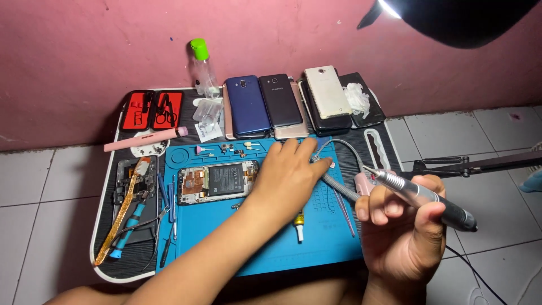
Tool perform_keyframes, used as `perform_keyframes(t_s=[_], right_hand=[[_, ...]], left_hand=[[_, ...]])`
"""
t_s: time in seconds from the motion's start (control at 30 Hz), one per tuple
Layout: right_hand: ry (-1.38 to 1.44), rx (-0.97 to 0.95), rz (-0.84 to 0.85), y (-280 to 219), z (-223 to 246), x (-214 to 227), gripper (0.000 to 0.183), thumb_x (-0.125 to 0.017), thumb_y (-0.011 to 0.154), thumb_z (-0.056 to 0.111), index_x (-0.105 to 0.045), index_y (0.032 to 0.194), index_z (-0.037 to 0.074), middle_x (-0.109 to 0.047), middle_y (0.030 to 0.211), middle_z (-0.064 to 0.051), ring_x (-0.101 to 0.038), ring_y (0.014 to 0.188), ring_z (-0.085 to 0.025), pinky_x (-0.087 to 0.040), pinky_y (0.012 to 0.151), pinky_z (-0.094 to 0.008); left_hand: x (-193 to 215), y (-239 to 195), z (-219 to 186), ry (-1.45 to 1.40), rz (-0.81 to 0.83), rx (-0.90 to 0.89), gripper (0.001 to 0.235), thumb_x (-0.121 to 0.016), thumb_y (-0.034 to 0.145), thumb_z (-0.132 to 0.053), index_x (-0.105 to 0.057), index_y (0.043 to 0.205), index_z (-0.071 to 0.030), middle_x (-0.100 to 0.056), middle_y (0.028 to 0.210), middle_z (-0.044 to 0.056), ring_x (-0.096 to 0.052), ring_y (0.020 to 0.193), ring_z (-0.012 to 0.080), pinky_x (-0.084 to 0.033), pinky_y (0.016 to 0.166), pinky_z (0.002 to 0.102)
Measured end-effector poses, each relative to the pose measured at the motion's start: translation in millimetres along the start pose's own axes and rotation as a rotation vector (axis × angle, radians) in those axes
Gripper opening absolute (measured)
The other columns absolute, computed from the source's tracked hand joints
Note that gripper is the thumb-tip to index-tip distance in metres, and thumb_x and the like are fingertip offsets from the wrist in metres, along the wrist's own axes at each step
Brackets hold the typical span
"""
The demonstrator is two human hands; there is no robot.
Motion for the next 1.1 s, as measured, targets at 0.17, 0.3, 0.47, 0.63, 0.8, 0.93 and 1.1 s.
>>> perform_keyframes(t_s=[0.17, 0.3, 0.47, 0.63, 0.8, 0.93, 1.1], right_hand=[[0.018, 0.008, -0.062, 1, 6, 15, 0.029, -0.068, 0.107, 0.040, -0.062, 0.126, 0.019, -0.050, 0.081, 0.001, -0.049, 0.071, -0.015, -0.045, 0.067, -0.033], [0.066, 0.021, -0.038, 0, 15, 20, 0.029, -0.063, 0.110, 0.040, -0.060, 0.128, 0.018, -0.049, 0.082, 0.001, -0.048, 0.072, -0.015, -0.045, 0.070, -0.033], [0.096, 0.124, 0.000, -9, 43, 22, 0.035, -0.067, 0.113, 0.035, -0.055, 0.135, 0.011, -0.060, 0.088, -0.002, -0.056, 0.075, -0.018, -0.048, 0.075, -0.037], [0.089, 0.154, 0.099, -21, 72, 35, 0.031, -0.072, 0.115, 0.033, -0.059, 0.134, 0.012, -0.064, 0.091, -0.007, -0.058, 0.074, -0.021, -0.049, 0.077, -0.041], [0.092, 0.241, 0.148, -28, 80, 39, 0.031, -0.067, 0.120, 0.034, -0.061, 0.137, 0.010, -0.069, 0.093, -0.008, -0.064, 0.074, -0.022, -0.051, 0.078, -0.042], [0.007, 0.210, 0.145, -23, 77, 19, 0.028, -0.066, 0.118, 0.034, -0.056, 0.126, 0.009, -0.061, 0.084, -0.010, -0.060, 0.071, -0.022, -0.054, 0.076, -0.042], [-0.113, 0.242, 0.041, -19, 50, 10, 0.030, -0.064, 0.111, 0.038, -0.051, 0.112, 0.011, -0.055, 0.069, -0.013, -0.058, 0.059, -0.024, -0.054, 0.060, -0.041]], left_hand=[[-25, 33, 1, 0.217, 0.191, -0.200, 0.019, -0.069, 0.083, -0.020, -0.076, 0.074, -0.036, -0.054, 0.094, 0.002, -0.055, 0.079, 0.0271, -0.040, 0.062, 0.043], [-20, 44, 0, 0.271, 0.163, -0.250, 0.018, -0.066, 0.087, -0.020, -0.075, 0.077, -0.032, -0.055, 0.092, 0.002, -0.056, 0.076, 0.0258, -0.040, 0.059, 0.041], [1, 52, -13, -0.252, -0.045, -0.043, 0.020, -0.072, 0.093, -0.018, -0.075, 0.111, -0.010, -0.064, 0.092, 0.008, -0.063, 0.075, 0.0354, -0.048, 0.057, 0.052], [-8, 45, -52, -0.453, 0.005, 0.226, 0.022, -0.068, 0.094, -0.027, -0.073, 0.115, -0.021, -0.068, 0.102, 0.001, -0.070, 0.090, 0.0289, -0.054, 0.060, 0.048], [-27, 44, -88, -0.523, 0.106, 0.239, 0.025, -0.067, 0.091, -0.025, -0.076, 0.113, -0.018, -0.070, 0.103, 0.006, -0.070, 0.091, 0.0344, -0.054, 0.063, 0.052], [-28, 34, -97, -0.491, 0.096, 0.172, 0.027, -0.066, 0.089, -0.018, -0.076, 0.114, -0.014, -0.073, 0.101, 0.008, -0.065, 0.087, 0.0363, -0.052, 0.064, 0.051], [-8, 11, -84, -0.468, 0.070, 0.038, 0.033, -0.067, 0.092, -0.026, -0.070, 0.123, -0.015, -0.071, 0.127, 0.006, -0.060, 0.103, 0.0340, -0.047, 0.077, 0.051]])
Point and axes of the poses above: each hand's wrist, its own y-axis towards the middle knuckle, its own x-axis out of the back of the hand, z = x × y, the point moved 5 cm from there along y, towards the middle knuckle
